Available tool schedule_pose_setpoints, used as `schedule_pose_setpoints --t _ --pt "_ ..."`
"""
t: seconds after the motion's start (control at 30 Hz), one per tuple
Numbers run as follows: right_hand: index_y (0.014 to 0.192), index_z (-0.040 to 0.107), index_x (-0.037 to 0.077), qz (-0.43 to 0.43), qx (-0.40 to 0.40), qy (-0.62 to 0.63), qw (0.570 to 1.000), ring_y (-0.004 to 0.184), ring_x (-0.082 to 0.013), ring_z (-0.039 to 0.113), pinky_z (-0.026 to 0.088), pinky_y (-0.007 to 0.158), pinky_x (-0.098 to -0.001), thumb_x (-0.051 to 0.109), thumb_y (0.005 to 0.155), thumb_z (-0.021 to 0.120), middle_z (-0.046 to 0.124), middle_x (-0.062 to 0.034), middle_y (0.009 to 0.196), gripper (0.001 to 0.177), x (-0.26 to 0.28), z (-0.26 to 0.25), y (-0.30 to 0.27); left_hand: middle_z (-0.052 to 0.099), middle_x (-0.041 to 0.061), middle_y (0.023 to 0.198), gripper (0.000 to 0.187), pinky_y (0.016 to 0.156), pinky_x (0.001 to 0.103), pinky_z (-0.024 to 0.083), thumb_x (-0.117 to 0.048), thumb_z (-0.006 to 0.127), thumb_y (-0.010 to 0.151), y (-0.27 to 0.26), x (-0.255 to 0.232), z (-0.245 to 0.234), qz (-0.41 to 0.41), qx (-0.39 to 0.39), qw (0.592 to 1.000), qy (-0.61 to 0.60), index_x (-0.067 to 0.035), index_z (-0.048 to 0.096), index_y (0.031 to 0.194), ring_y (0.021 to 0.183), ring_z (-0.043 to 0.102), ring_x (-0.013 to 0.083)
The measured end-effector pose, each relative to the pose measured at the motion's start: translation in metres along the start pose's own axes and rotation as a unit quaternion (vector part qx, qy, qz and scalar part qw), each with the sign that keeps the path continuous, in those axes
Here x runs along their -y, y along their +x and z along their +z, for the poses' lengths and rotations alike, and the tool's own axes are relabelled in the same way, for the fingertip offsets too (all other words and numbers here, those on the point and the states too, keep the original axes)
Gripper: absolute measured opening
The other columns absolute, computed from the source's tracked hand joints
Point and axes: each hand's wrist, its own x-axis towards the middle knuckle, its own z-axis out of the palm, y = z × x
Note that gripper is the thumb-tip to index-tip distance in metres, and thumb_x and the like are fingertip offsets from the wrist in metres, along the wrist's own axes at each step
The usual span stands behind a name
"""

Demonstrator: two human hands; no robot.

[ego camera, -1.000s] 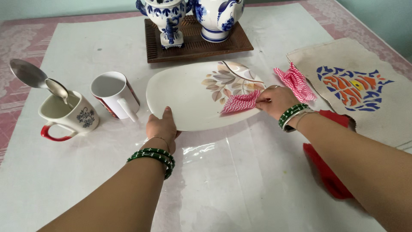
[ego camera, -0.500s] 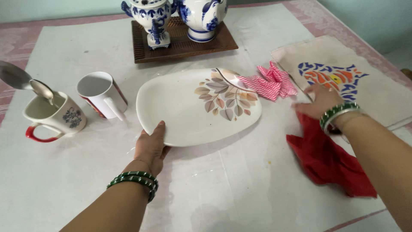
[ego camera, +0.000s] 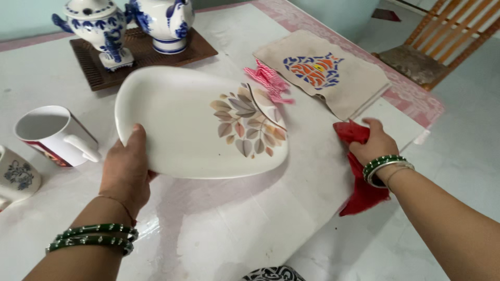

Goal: The person wipes a plate and a mug with a cloth, cleans the table surface with the cloth, and wipes a ceramic tea set on a tray before folding the cloth.

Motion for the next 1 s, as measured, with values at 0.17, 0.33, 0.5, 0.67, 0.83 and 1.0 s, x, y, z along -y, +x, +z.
schedule_pose_setpoints --t 0.17,0.33,0.5,0.67,0.83,1.0 --pt "0.122 0.066 0.005 -0.118 -0.191 0.16 0.961 0.101 -0.0336 0.073 0.055 0.091 -0.0415 0.026 0.086 0.075 0.074 -0.0202 0.11 0.043 0.069 -0.047 -0.077 0.066 0.015 0.12 0.066 0.088 0.038 0.059 -0.049 0.046 0.099 0.009 -0.01 0.024 0.084 0.047 0.995 0.022 0.002 0.047 0.141 0.103 0.07 0.0244" --pt "0.121 0.069 0.008 -0.308 -0.163 0.223 0.91 0.124 -0.0339 0.062 0.051 0.106 -0.0407 0.016 0.088 0.074 0.06 -0.0207 0.135 0.034 0.139 -0.05 -0.159 0.075 0.017 0.11 0.071 0.085 0.034 0.056 -0.059 0.045 0.099 -0.018 0.029 0.109 0.143 0.135 0.98 0.03 0.003 0.063 0.127 0.095 0.071 0.0224" --pt "0.148 0.051 0.006 -0.366 -0.025 0.17 0.914 0.139 -0.0435 0.045 0.034 0.114 -0.0471 0.007 0.087 0.06 0.047 -0.0224 0.156 0.061 0.104 -0.025 -0.179 0.072 0.013 0.099 0.07 0.076 0.037 0.052 -0.06 0.041 0.1 -0.074 0.053 0.168 0.023 0.252 0.967 -0.038 0.001 0.072 0.115 0.083 0.061 0.0216" --pt "0.14 0.059 0.008 -0.082 -0.149 0.061 0.984 0.119 -0.0387 0.059 0.045 0.104 -0.0442 0.011 0.082 0.057 0.064 -0.0201 0.137 0.058 -0.059 -0.026 -0.161 0.075 0.009 0.097 0.067 0.081 0.037 0.054 -0.06 0.039 0.098 -0.11 0.052 0.199 0.095 0.27 0.957 0.046 -0.003 0.072 0.109 0.088 0.069 0.0211" --pt "0.127 0.068 0.008 0.204 -0.26 0.178 0.927 0.104 -0.0319 0.073 0.056 0.096 -0.0402 0.013 0.092 0.055 0.075 -0.0165 0.113 0.037 -0.114 -0.082 -0.171 0.075 0.018 0.098 0.071 0.085 0.042 0.053 -0.061 0.033 0.1 -0.126 0.056 0.233 0.196 0.277 0.924 0.175 -0.003 0.073 0.109 0.089 0.07 0.0311" --pt "0.141 0.06 0.009 -0.187 -0.244 0.135 0.942 0.134 -0.0318 0.053 0.039 0.115 -0.0399 0.011 0.092 0.059 0.057 -0.0193 0.145 0.049 -0.021 -0.093 -0.142 0.072 0.024 0.1 0.069 0.088 0.049 0.05 -0.059 0.035 0.102 -0.165 0.068 0.279 0.262 0.299 0.883 0.249 -0.004 0.076 0.107 0.098 0.066 0.0415"
